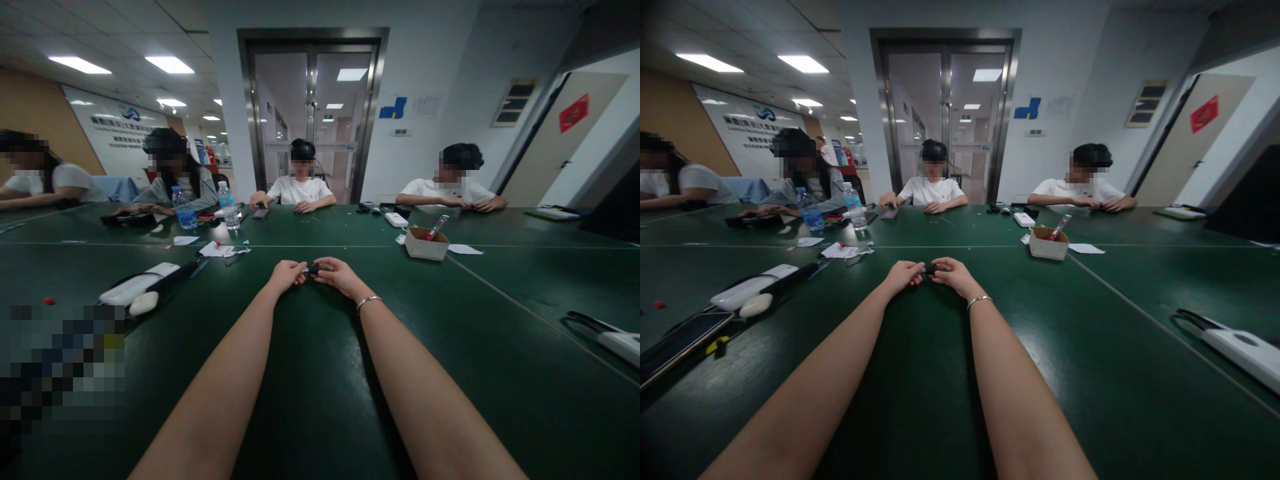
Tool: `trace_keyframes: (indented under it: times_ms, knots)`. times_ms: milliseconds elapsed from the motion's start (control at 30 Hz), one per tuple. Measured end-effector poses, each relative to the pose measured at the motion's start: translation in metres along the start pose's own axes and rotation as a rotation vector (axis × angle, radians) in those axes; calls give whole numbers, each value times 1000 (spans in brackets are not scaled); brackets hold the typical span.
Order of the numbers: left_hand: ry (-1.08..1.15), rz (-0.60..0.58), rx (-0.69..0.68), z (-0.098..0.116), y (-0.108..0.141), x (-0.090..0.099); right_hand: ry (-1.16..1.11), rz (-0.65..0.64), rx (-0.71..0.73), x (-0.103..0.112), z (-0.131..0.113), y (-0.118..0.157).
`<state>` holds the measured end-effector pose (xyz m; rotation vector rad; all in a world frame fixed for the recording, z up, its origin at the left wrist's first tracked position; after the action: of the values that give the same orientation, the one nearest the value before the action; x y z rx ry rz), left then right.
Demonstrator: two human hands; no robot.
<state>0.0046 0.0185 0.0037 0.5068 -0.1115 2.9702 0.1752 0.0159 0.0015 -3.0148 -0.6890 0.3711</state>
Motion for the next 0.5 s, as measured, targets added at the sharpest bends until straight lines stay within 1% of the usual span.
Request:
trace_keyframes:
  times_ms: [300, 500]
  knots:
    - [70, -3, -16, -8, -5, 0, -6, 16, -23, 0, -1, -1]
    - [154, -27, -69, -8, -4, -1, -12, 35, -23, -2, -3, 0]
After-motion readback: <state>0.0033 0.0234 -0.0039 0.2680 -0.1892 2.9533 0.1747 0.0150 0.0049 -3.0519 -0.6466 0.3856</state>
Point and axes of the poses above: each hand's wrist, its own y-axis away from the middle knuckle, its own x-axis out of the back of the hand, z = x × y, the point moved 2 cm from there along -y, towards the middle knuckle, and after that the axes turned 2 degrees about -z, right-handed, at the moved point
